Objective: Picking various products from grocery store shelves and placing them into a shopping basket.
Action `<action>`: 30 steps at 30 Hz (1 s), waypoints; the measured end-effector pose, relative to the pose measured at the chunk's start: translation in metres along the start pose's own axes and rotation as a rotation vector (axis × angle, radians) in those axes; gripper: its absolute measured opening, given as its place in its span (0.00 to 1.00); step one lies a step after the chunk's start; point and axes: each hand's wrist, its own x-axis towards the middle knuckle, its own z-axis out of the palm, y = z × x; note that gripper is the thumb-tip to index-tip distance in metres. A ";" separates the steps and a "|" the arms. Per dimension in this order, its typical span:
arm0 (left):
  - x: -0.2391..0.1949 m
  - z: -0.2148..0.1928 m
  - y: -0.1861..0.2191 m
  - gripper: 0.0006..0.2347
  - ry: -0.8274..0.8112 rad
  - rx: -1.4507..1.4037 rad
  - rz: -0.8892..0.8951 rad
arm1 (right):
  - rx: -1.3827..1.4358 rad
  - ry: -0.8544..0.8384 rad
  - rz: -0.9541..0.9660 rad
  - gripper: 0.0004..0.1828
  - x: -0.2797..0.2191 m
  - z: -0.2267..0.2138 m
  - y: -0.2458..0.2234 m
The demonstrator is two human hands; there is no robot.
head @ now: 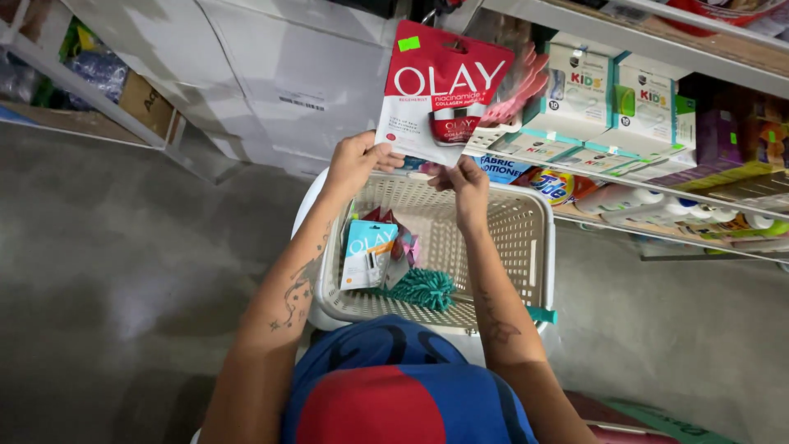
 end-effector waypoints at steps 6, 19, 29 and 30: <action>-0.002 0.001 0.000 0.10 -0.033 0.059 -0.053 | 0.110 0.258 -0.367 0.18 -0.011 0.039 -0.085; -0.018 0.057 0.082 0.13 0.134 1.092 0.668 | 0.146 0.026 -0.280 0.24 0.008 0.040 -0.071; -0.040 -0.003 0.002 0.15 0.301 1.312 0.464 | 0.111 0.026 -0.278 0.06 0.013 0.012 -0.048; -0.047 -0.007 -0.015 0.10 0.333 1.215 0.345 | 0.114 0.037 -0.228 0.06 0.009 0.018 -0.045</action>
